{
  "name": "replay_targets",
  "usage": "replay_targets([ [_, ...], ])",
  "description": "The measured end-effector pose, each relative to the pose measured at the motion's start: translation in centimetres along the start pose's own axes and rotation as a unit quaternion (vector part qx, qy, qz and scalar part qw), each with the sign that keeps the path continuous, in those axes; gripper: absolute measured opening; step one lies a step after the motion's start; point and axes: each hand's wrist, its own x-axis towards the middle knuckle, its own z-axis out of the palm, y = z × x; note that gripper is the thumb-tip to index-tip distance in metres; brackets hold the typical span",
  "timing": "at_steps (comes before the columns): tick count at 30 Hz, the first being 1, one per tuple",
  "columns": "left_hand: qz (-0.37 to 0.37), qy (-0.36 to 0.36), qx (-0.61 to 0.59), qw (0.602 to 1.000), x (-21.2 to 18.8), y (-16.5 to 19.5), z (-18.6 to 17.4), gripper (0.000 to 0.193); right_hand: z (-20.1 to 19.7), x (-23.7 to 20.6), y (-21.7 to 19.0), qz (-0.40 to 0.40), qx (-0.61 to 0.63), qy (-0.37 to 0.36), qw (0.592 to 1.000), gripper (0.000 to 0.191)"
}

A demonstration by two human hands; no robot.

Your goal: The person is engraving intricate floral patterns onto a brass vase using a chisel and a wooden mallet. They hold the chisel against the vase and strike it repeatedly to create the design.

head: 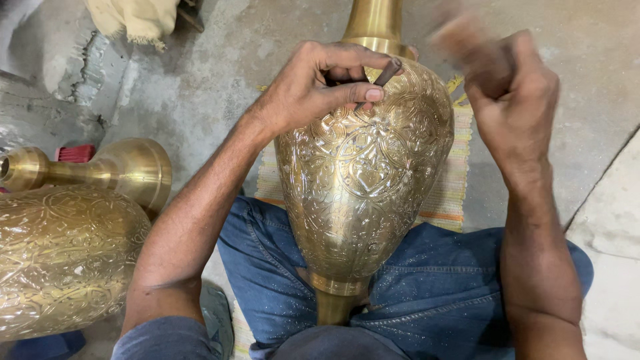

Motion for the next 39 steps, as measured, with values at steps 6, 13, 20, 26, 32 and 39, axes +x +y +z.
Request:
replay_targets([
  [6,0.005,0.003,0.010,1.000,0.2,-0.1,0.0,0.041,-0.2,0.2,0.1,-0.076,-0.172,-0.039,0.981,0.018],
  [13,0.016,-0.004,0.033,0.999,0.2,-0.3,-0.3,0.039,-0.6,0.5,-0.2,-0.109,-0.199,-0.045,0.973,0.027],
  [20,0.028,-0.006,0.030,0.999,0.3,-0.5,-0.2,0.040,-1.2,0.1,0.7,-0.050,-0.117,-0.063,0.990,0.019],
  [26,0.000,-0.016,-0.003,1.000,0.3,-0.3,-0.3,0.039,-0.8,-0.2,1.0,-0.079,-0.006,-0.024,0.997,0.016],
  [32,0.002,-0.020,-0.028,0.999,0.3,-0.4,-0.3,0.038,-1.3,0.3,1.3,-0.032,-0.077,-0.002,0.997,0.018],
  [39,0.023,-0.025,-0.030,0.999,0.3,-1.1,-0.5,0.037,-1.0,0.3,0.3,-0.088,-0.162,-0.126,0.975,0.026],
])
